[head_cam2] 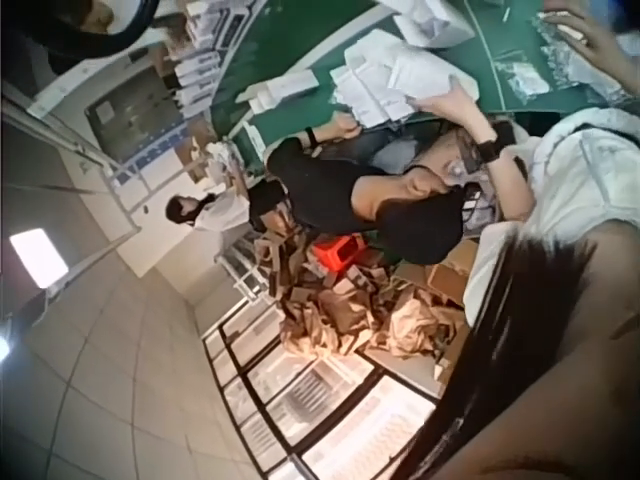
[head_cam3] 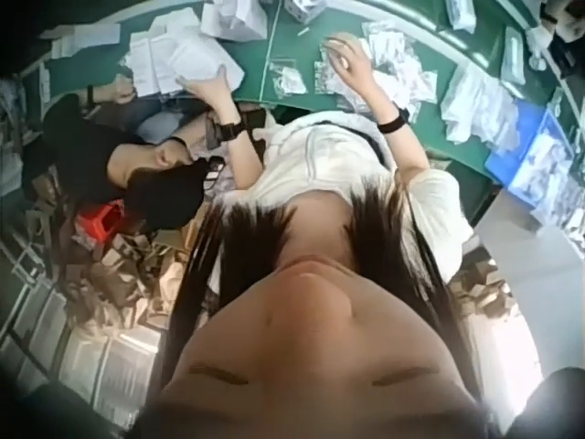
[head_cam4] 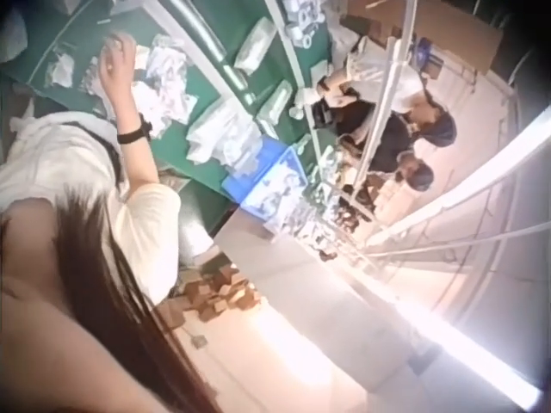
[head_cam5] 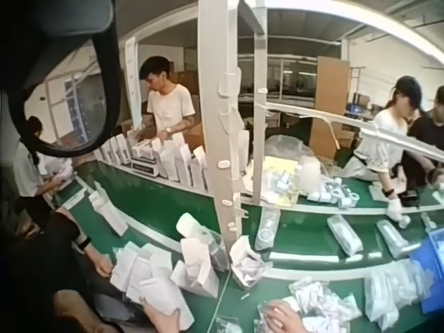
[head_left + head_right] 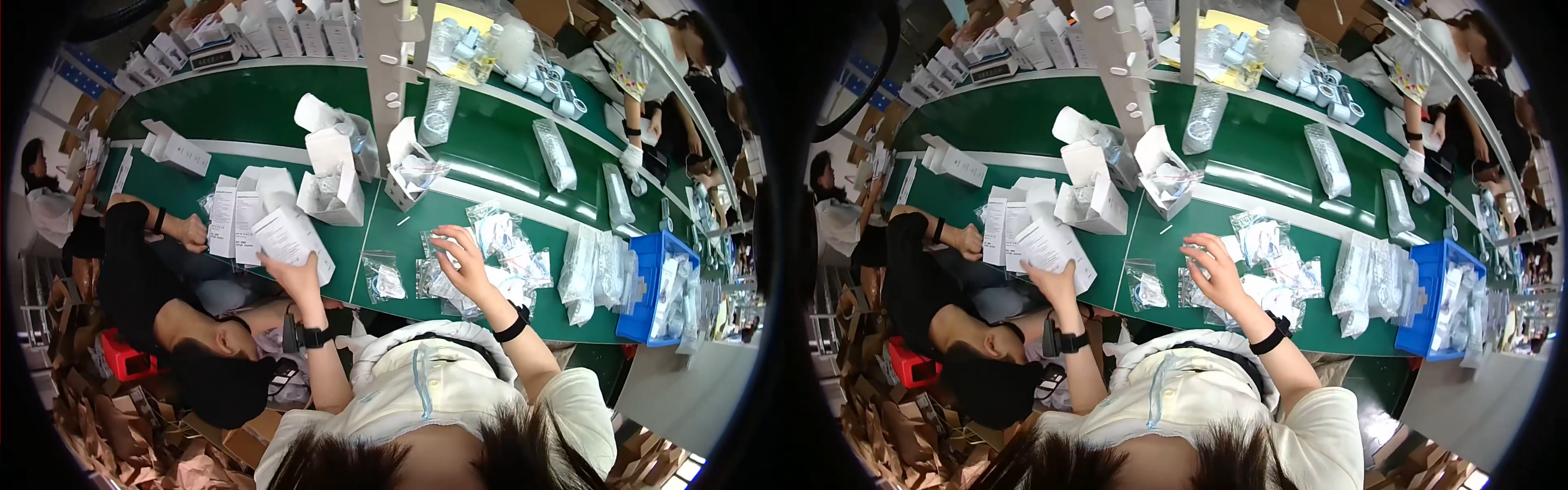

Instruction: The person packages handheld fans by hand, placing a bubble-wrapped fan, a charging cable, and a manual into a box. They close the box, set it aside, and repeat the process with several more units.

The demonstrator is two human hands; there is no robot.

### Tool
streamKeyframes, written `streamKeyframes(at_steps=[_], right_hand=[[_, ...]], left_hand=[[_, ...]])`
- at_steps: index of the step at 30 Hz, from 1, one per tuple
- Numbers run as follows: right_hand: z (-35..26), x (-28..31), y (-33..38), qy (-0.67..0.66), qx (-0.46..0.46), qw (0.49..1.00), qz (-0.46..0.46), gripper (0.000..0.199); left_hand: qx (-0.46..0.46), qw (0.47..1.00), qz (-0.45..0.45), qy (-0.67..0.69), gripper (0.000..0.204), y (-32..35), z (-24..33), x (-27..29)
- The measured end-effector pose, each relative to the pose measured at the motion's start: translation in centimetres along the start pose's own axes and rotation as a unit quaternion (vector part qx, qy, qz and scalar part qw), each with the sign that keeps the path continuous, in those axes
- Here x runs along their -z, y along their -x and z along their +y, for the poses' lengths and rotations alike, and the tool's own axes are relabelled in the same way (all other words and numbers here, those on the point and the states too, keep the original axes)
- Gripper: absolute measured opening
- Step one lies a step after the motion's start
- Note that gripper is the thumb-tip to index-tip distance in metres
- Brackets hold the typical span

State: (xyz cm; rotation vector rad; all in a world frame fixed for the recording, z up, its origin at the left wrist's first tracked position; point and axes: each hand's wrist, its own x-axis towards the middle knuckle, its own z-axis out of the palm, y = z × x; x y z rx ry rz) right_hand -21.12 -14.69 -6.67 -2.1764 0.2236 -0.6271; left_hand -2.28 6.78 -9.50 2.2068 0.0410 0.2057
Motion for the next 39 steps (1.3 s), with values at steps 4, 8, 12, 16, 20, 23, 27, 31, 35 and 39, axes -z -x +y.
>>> streamKeyframes(at_steps=[4, 8, 12, 16, 20, 23, 27, 31, 35, 39], right_hand=[[-3.0, -0.6, -0.1, -0.137, -0.034, 0.99, -0.029, 0.053], [-5.3, 0.6, 0.5, -0.297, -0.093, 0.944, -0.11, 0.079], [-1.9, 4.5, 1.5, -0.294, -0.075, 0.939, -0.165, 0.087], [6.2, 11.0, 0.5, -0.211, -0.029, 0.964, -0.157, 0.067], [19.5, 18.5, -7.1, 0.298, -0.217, 0.914, 0.168, 0.057], [27.2, 19.6, -10.0, 0.414, -0.363, 0.824, 0.13, 0.074], [29.4, 19.6, -11.2, 0.264, -0.501, 0.824, -0.001, 0.086], [24.4, 20.9, -9.9, -0.034, -0.174, 0.96, 0.216, 0.082], [9.0, 19.2, -8.7, -0.504, -0.21, 0.777, 0.315, 0.063], [3.8, 13.4, -6.5, -0.587, -0.204, 0.706, 0.341, 0.063]], left_hand=[[-0.018, 0.978, 0.075, 0.195, 0.101, 7.5, 4.8, 3.9], [-0.289, 0.929, -0.185, 0.138, 0.1, 13.8, 6.9, 4.1], [-0.212, 0.869, -0.364, 0.257, 0.094, 14.5, 9.4, 1.1], [-0.104, 0.796, -0.432, 0.411, 0.084, 14.2, 12.9, -2.8], [-0.17, 0.838, -0.423, 0.299, 0.076, 14.1, 12.4, -6.0], [-0.237, 0.841, -0.438, 0.212, 0.068, 13.4, 14.7, -8.1], [-0.229, 0.848, -0.445, 0.173, 0.061, 12.7, 14.2, -11.2], [-0.252, 0.856, -0.425, 0.15, 0.062, 12.9, 14.0, -13.0], [-0.297, 0.869, -0.37, 0.139, 0.063, 13.6, 12.7, -13.8], [-0.288, 0.873, -0.366, 0.144, 0.066, 14.7, 13.6, -14.6]])
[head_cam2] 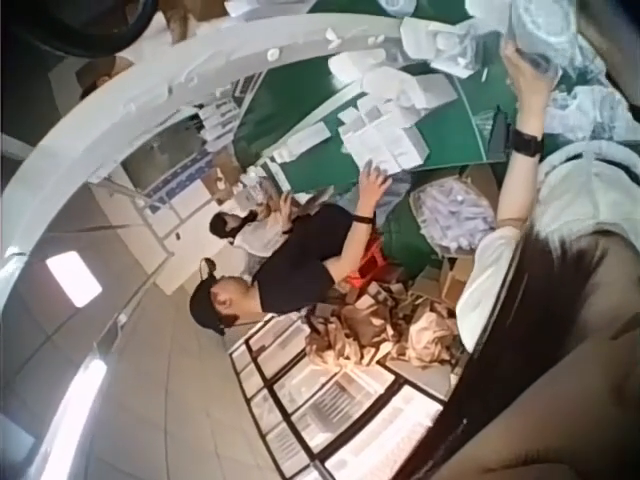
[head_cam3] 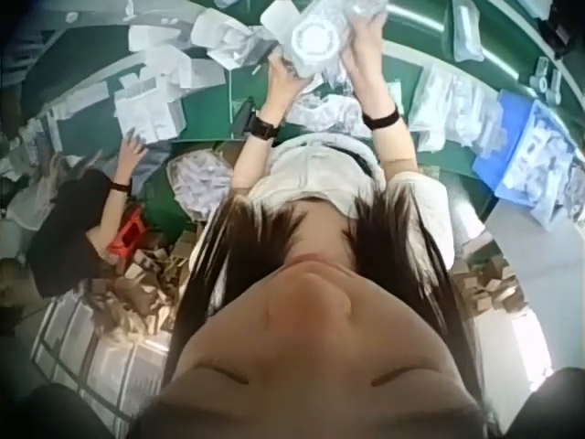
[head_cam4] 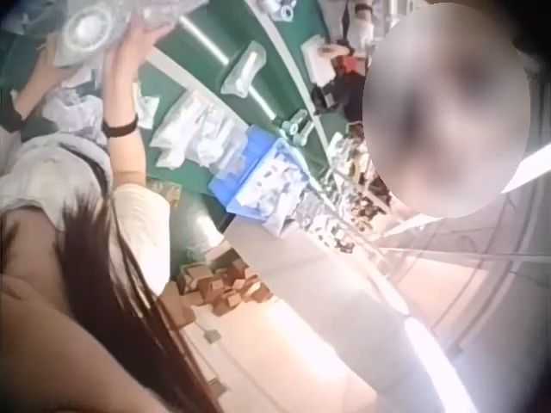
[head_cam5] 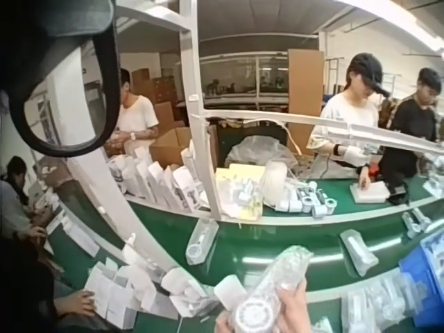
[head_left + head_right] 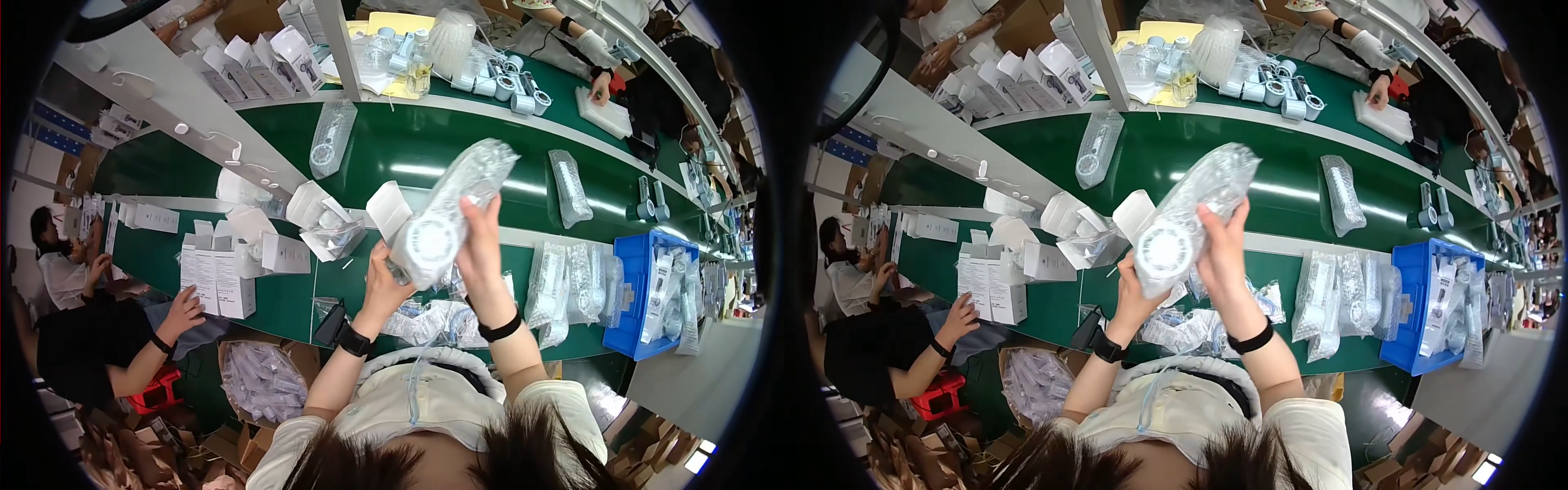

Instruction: The person packages handheld fans by hand, placing a bubble-wrapped fan, a charging cable, and a manual into a box. They close the box, set it aside, and repeat the process with several more units.

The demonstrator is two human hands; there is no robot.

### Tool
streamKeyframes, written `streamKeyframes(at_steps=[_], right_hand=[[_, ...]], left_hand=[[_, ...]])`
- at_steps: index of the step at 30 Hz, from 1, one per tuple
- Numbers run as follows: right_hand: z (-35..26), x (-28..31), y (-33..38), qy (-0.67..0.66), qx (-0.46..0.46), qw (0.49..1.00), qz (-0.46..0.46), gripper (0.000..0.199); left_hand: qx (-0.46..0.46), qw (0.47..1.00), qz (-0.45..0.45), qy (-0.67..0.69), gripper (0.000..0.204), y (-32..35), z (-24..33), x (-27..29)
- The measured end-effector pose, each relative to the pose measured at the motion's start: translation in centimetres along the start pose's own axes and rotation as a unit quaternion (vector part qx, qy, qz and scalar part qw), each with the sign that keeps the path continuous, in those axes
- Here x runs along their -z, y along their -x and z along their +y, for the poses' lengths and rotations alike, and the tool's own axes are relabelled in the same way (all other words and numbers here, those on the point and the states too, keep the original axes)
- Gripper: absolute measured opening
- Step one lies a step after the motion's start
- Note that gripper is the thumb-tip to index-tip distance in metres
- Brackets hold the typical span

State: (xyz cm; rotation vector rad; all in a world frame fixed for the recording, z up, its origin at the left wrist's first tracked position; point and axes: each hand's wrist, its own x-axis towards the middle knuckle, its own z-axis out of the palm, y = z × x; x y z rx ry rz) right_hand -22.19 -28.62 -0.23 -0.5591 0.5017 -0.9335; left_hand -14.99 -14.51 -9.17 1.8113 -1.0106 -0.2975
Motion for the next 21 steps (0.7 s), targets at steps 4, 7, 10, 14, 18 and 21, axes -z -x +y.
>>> streamKeyframes(at_steps=[4, 7, 10, 14, 18, 21], right_hand=[[3.1, 0.0, 1.0, 0.102, 0.063, 0.989, 0.083, 0.066], [3.0, 0.4, 1.5, 0.149, 0.147, 0.974, 0.092, 0.066], [3.3, 2.0, 1.0, 0.462, 0.345, 0.816, 0.033, 0.068], [2.5, 3.5, 1.1, 0.579, 0.418, 0.661, -0.23, 0.055], [1.5, 4.7, 1.6, 0.678, 0.287, 0.55, -0.394, 0.038], [0.6, 4.3, -2.1, 0.499, 0.27, 0.764, -0.307, 0.029]], left_hand=[[0.013, 1.0, 0.019, 0.012, 0.067, 0.0, 0.2, -0.3], [0.03, 0.998, 0.032, 0.036, 0.068, 0.6, 0.0, -0.1], [0.054, 0.995, 0.037, 0.072, 0.069, 0.9, -0.4, -0.5], [0.014, 0.995, 0.043, 0.091, 0.069, 0.7, -0.5, -1.4], [0.024, 0.996, 0.045, 0.075, 0.069, 1.1, -0.9, 0.1], [-0.026, 0.999, 0.01, 0.043, 0.07, 3.8, -2.4, 1.0]])
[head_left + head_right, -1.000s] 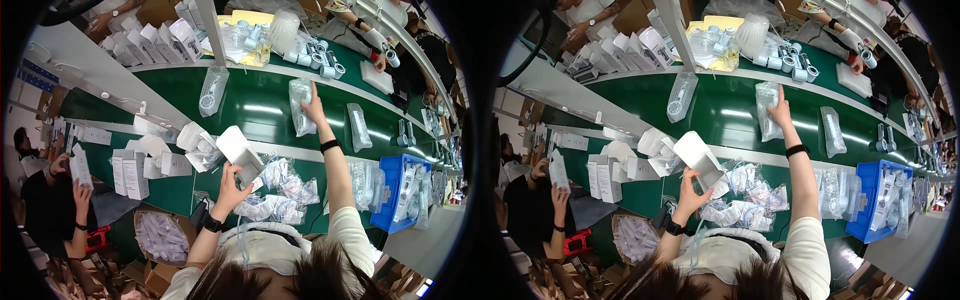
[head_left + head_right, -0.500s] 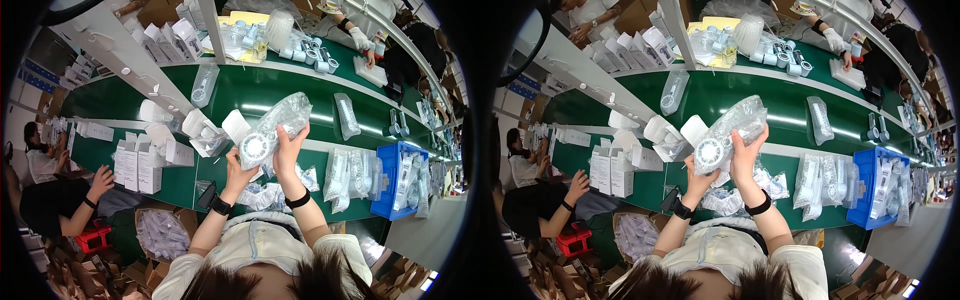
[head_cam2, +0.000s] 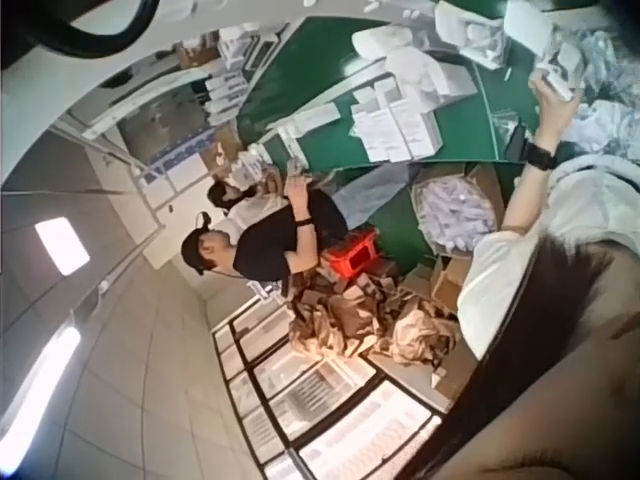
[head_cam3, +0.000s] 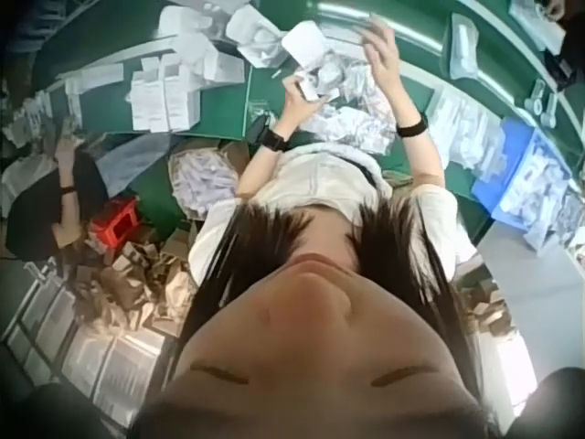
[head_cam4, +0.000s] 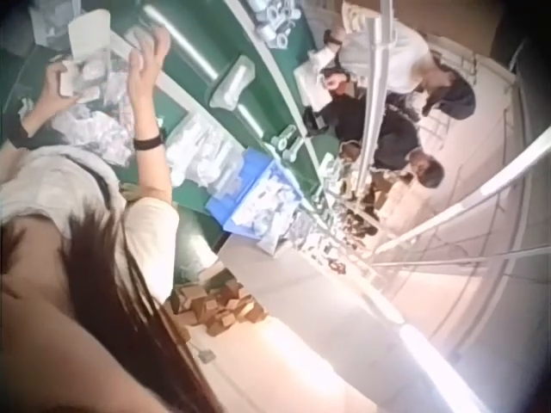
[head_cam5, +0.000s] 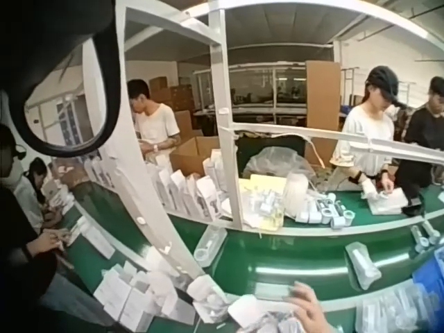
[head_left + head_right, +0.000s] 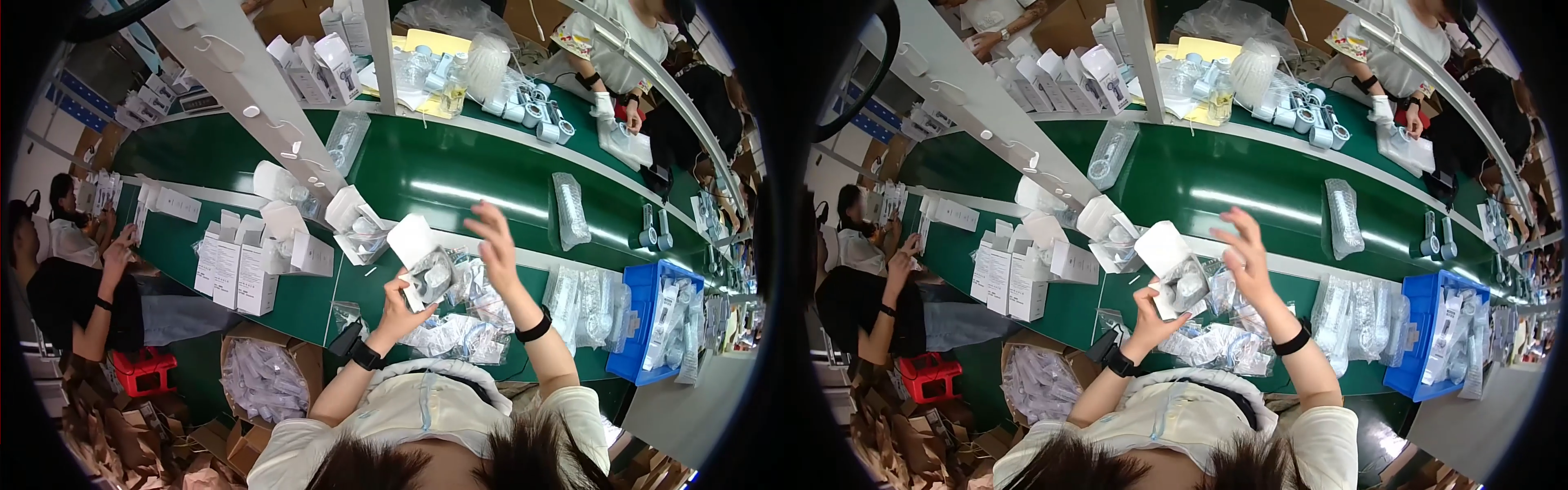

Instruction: The person packages handheld fans by hand, placing a bubble-wrapped fan, a charging cable, and a manual into a box. They close the box, set it aside, and repeat the process with several more units.

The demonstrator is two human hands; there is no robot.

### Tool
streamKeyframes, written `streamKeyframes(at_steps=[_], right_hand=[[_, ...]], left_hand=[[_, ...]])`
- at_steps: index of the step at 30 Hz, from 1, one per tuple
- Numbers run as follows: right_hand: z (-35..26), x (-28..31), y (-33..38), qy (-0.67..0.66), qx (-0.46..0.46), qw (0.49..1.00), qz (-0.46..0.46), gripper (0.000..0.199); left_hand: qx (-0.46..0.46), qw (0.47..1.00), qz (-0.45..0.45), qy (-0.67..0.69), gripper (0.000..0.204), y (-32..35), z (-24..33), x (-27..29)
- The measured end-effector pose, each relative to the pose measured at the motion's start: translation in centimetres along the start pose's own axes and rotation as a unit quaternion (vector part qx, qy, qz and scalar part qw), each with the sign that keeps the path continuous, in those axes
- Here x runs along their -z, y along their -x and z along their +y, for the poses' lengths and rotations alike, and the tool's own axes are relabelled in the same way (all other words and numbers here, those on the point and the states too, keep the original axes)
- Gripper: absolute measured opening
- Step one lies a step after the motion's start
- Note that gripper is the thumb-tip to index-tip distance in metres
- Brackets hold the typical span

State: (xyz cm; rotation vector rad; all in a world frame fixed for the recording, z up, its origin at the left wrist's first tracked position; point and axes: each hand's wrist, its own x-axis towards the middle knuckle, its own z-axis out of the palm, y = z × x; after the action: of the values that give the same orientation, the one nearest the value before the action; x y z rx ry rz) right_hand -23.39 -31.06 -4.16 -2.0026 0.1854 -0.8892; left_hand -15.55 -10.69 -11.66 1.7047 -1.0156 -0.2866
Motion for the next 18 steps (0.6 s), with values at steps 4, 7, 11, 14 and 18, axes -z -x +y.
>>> streamKeyframes(at_steps=[4, 7, 11, 14, 18], right_hand=[[5.2, -2.3, -10.3, 0.133, -0.059, 0.988, -0.057, 0.043], [11.9, -8.8, -17.2, 0.275, -0.031, 0.953, -0.125, 0.061], [16.6, -19.9, -24.0, 0.424, 0.1, 0.878, -0.199, 0.068], [19.7, -25.9, -25.1, 0.401, 0.256, 0.849, -0.229, 0.061], [19.0, -27.6, -23.9, 0.443, 0.143, 0.787, -0.404, 0.042]], left_hand=[[-0.021, 0.996, 0.036, 0.079, 0.07, 2.6, 0.3, 2.4], [-0.058, 0.998, 0.017, 0.033, 0.068, 4.2, 2.0, 5.1], [0.031, 0.999, 0.013, 0.019, 0.069, 6.2, 2.9, 6.4], [0.094, 0.995, 0.031, 0.019, 0.07, 6.7, 2.6, 6.0], [0.128, 0.986, 0.082, 0.061, 0.071, 6.0, 2.4, 5.5]])
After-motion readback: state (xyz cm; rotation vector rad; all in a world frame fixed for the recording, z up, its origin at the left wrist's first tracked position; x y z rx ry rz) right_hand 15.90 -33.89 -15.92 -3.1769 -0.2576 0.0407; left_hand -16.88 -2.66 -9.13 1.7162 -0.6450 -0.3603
